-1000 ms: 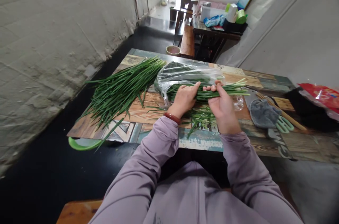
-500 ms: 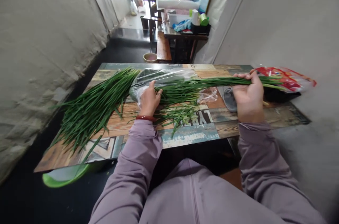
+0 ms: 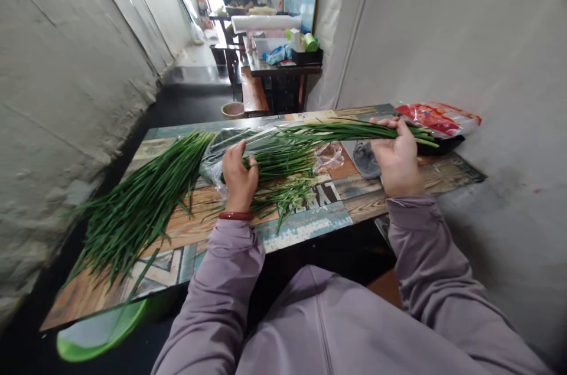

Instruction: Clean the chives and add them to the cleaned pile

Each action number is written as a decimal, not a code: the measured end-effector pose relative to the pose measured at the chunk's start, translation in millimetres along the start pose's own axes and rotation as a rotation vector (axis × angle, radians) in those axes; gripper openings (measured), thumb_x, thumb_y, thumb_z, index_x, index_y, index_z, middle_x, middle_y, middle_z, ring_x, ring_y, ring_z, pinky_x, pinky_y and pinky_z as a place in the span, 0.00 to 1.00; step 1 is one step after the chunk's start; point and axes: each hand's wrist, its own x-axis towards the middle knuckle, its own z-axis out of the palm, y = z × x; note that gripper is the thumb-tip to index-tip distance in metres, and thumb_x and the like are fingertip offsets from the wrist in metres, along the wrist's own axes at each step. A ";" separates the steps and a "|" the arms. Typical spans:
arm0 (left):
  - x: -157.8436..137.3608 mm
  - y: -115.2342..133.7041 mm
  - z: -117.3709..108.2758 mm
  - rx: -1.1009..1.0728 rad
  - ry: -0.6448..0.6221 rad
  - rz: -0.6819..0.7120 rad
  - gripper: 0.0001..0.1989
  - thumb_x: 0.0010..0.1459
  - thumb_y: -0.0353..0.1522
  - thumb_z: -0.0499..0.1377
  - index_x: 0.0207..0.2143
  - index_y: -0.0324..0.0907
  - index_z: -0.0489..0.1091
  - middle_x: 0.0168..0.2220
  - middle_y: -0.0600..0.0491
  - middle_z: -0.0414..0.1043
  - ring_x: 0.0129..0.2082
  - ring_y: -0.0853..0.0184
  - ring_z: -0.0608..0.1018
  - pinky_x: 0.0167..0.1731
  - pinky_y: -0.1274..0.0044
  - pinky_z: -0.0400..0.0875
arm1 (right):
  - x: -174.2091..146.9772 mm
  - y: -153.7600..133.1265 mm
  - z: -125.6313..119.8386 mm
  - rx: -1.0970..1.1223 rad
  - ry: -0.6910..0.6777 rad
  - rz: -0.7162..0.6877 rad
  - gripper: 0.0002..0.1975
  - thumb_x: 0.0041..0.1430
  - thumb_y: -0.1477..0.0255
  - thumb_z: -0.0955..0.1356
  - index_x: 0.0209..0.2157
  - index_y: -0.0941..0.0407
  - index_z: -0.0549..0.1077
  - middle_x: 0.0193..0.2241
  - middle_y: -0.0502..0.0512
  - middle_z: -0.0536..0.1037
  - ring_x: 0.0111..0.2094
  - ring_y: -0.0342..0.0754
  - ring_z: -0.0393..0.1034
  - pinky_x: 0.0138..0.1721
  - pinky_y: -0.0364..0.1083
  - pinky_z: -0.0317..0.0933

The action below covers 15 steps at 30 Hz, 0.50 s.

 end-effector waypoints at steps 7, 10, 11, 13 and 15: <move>-14.3 37.6 -39.3 0.170 -0.105 0.077 0.29 0.60 0.40 0.59 0.62 0.44 0.61 0.61 0.42 0.64 0.63 0.50 0.63 0.64 0.56 0.52 | -18.1 14.3 11.7 0.065 -0.024 0.100 0.17 0.73 0.71 0.57 0.27 0.53 0.63 0.18 0.40 0.63 0.26 0.39 0.64 0.44 0.48 0.71; -8.7 34.3 -47.2 0.203 -0.193 0.056 0.30 0.57 0.43 0.62 0.61 0.44 0.64 0.61 0.42 0.64 0.62 0.49 0.64 0.63 0.55 0.53 | -20.8 15.2 10.2 0.079 -0.005 0.102 0.16 0.73 0.71 0.57 0.28 0.54 0.64 0.18 0.40 0.63 0.25 0.39 0.65 0.44 0.48 0.71; -6.2 28.2 -47.5 0.183 -0.209 0.039 0.30 0.57 0.43 0.62 0.60 0.44 0.64 0.60 0.43 0.65 0.61 0.50 0.66 0.62 0.57 0.57 | -21.6 14.5 8.5 0.081 -0.007 0.099 0.16 0.72 0.72 0.58 0.28 0.54 0.65 0.18 0.40 0.64 0.25 0.39 0.65 0.45 0.48 0.71; -3.2 12.4 -47.2 0.108 -0.245 -0.017 0.30 0.56 0.43 0.63 0.58 0.41 0.66 0.55 0.43 0.70 0.56 0.55 0.71 0.58 0.64 0.64 | -23.5 11.8 4.0 0.080 -0.020 0.092 0.16 0.72 0.72 0.58 0.28 0.55 0.65 0.18 0.41 0.65 0.25 0.39 0.66 0.45 0.49 0.70; -4.7 -1.8 -48.6 0.066 -0.306 -0.056 0.27 0.57 0.41 0.63 0.56 0.38 0.67 0.52 0.43 0.73 0.52 0.58 0.74 0.54 0.69 0.67 | -25.5 8.4 -1.2 0.079 -0.025 0.097 0.16 0.72 0.72 0.59 0.27 0.55 0.66 0.18 0.40 0.65 0.25 0.39 0.66 0.46 0.49 0.70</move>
